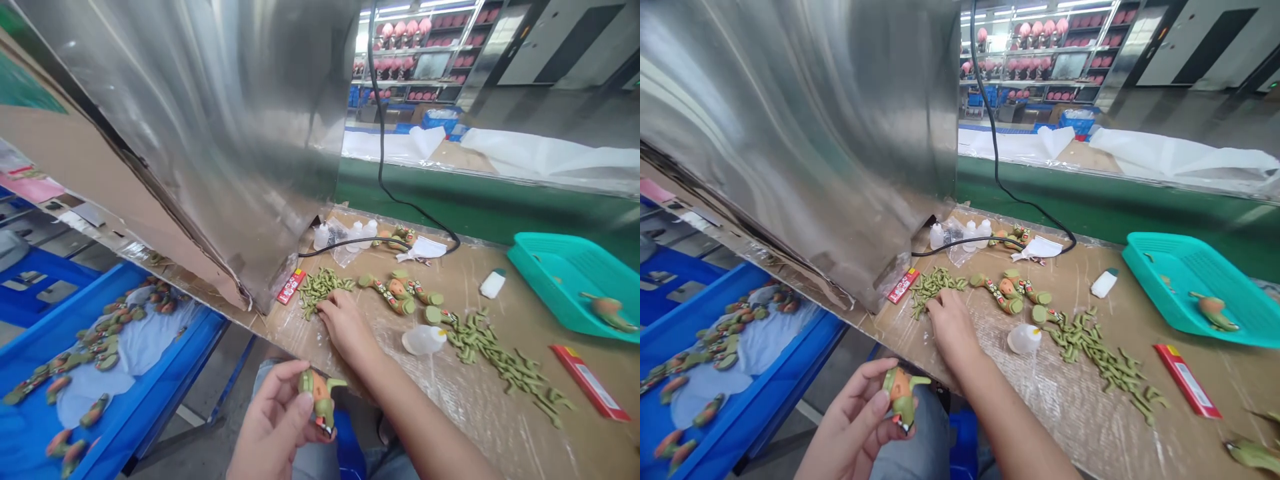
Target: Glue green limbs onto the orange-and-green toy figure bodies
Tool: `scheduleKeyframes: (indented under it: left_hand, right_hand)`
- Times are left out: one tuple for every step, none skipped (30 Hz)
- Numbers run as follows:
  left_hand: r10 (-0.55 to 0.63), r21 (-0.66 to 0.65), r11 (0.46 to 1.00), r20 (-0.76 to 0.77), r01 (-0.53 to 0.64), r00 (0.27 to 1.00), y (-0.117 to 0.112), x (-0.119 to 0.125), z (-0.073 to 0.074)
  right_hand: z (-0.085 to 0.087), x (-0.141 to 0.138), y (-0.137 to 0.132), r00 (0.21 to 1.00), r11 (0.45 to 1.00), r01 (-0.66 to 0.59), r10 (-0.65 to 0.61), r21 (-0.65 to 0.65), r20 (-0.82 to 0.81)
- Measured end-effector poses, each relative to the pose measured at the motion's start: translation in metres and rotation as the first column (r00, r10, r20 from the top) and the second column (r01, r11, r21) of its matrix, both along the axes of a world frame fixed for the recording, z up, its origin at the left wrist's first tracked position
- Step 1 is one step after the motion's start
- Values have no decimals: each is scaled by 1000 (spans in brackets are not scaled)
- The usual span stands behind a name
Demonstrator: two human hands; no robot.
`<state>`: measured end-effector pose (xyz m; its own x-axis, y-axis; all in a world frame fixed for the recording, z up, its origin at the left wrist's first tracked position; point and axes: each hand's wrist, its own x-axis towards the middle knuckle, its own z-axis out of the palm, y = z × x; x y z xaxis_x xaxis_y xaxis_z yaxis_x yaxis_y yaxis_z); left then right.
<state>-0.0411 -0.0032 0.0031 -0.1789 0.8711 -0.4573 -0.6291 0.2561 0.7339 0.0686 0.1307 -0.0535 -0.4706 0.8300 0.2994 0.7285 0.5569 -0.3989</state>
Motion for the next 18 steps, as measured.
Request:
scheduleKeyframes:
  left_hand:
    - [8,-4,1000,-6,-8,1000,0,-1,-1]
    - [15,-7,1000,-12,-15,1000,1,-2,-1]
    - [19,-8,1000,-16,-19,1000,1,-3,-2]
    - [19,-8,1000,-18,-19,1000,2,-3,-2]
    - [15,-6,1000,-17,-15,1000,3,-3,-2]
    - [8,-4,1000,-16,-8,1000,4,-2,-2]
    - [-2,-3,1000,-11,2,1000,4,-2,-2]
    - [-13,-2,1000,-4,13,1000,4,-1,-2]
    - [-25,-1,1000,4,25,1000,5,0,-2]
    - [-37,1,999,12,37,999,5,0,-2]
    - [-53,2,999,20,53,998,4,1,-2]
    - [-75,4,997,26,75,997,4,1,-2]
    - [-101,6,995,30,101,994,3,2,-2]
    - [-131,11,991,32,130,991,3,3,-2]
    - [-161,20,987,35,160,986,2,5,-2]
    - [-188,31,982,38,187,981,2,6,-2]
    - [-211,46,977,38,209,977,2,8,-1]
    - [-226,63,973,36,224,973,1,10,-1]
  right_hand:
    - [0,0,1,1000,1000,1,-1,-10,19]
    - [0,0,0,999,1000,0,0,-18,35]
    - [0,1,-1,999,1000,-3,4,-26,47]
    - [0,3,-3,998,999,-7,8,-35,54]
    - [-1,6,-5,998,999,-10,12,-45,56]
    - [-1,9,-8,999,998,-8,11,-58,49]
    - [0,13,-12,999,997,0,2,-74,33]
    - [2,18,-17,1000,996,13,-13,-92,7]
    - [6,23,-23,999,993,28,-32,-112,-29]
    - [12,30,-29,996,990,40,-50,-132,-71]
    - [20,37,-37,991,987,44,-62,-153,-115]
    - [29,44,-45,985,985,38,-65,-170,-157]
    - [40,51,-54,978,983,19,-57,-184,-201]
    - [50,57,-64,969,982,-3,-45,-191,-244]
    - [61,62,-73,956,981,-28,-29,-191,-290]
    - [70,66,-81,943,982,-55,-9,-183,-331]
    - [78,70,-89,933,981,-84,17,-173,-359]
    - [84,72,-96,926,980,-115,46,-164,-374]
